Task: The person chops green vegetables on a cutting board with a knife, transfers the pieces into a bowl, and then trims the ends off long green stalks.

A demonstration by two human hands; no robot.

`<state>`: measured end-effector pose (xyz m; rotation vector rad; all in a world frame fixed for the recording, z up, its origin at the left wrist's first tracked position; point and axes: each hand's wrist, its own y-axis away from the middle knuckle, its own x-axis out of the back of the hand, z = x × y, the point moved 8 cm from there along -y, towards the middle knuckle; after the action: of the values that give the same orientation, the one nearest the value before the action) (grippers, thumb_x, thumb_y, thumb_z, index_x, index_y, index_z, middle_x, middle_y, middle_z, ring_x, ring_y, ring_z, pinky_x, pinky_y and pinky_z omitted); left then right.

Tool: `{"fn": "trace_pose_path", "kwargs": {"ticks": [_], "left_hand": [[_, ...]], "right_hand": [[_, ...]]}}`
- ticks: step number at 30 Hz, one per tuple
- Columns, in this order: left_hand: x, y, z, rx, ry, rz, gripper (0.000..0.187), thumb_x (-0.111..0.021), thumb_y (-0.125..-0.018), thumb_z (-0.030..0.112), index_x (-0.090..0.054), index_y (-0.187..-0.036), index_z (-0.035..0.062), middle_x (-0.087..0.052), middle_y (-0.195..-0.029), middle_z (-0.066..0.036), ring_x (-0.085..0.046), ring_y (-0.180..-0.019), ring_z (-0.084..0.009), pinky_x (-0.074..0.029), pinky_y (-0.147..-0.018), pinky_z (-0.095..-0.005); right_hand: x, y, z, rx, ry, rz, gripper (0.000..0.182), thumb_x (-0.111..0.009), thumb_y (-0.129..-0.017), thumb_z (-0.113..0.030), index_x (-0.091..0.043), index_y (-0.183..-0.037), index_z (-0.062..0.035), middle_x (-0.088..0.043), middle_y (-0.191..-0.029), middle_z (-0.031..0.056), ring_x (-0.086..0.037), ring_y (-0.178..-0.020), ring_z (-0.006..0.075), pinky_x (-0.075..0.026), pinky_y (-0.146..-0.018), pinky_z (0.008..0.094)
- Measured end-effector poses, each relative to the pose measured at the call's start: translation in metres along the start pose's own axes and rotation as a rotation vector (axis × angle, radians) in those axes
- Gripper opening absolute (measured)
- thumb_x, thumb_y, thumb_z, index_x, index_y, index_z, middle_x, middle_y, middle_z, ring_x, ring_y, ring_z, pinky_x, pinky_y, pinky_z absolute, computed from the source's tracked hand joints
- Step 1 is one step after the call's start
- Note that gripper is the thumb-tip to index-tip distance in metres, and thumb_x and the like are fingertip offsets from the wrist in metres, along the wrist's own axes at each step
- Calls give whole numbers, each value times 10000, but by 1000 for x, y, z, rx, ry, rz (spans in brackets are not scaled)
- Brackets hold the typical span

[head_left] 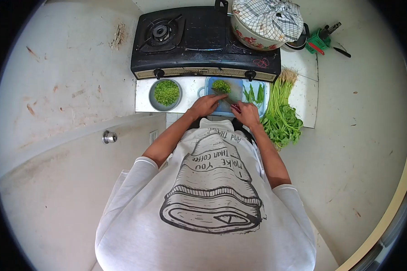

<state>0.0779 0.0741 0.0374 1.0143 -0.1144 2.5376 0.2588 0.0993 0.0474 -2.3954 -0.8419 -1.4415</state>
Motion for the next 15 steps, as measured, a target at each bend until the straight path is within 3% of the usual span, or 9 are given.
{"fn": "trace_pose_path", "kwargs": {"ticks": [6, 9, 12, 15], "left_hand": [[2, -2, -1, 154, 34, 42, 644, -605, -907, 72, -476, -1525, 198, -723, -963, -202, -701, -849, -406, -562, -802, -506], [5, 12, -4, 350, 86, 16, 683, -652, -920, 98, -430, -1561, 179, -703, -833, -168, -715, -796, -360, -566, -784, -449], [8, 34, -7, 426, 188, 156, 646, -631, -926, 88, -457, -1542, 178, -701, -737, -151, -698, -696, -336, -554, -716, -436], [1, 63, -25, 492, 337, 330, 624, -635, -953, 84, -447, -1546, 139, -698, -748, -134, -710, -708, -269, -554, -718, -390]], "right_hand": [[7, 6, 14, 82, -18, 23, 311, -687, -942, -359, -672, -954, -49, -725, -859, 161, -695, -795, 375, -516, -759, 492], [-1, 8, 24, 89, -2, -6, 315, -662, -963, -367, -676, -985, -53, -718, -911, 147, -692, -842, 364, -505, -779, 495], [-7, 9, 32, 100, 38, -93, 334, -625, -984, -395, -672, -1044, -70, -702, -971, 127, -692, -934, 340, -498, -817, 512], [-20, 13, 31, 172, 41, -163, 352, -591, -1007, -412, -661, -1115, -85, -687, -1062, 124, -683, -991, 335, -484, -867, 539]]}}
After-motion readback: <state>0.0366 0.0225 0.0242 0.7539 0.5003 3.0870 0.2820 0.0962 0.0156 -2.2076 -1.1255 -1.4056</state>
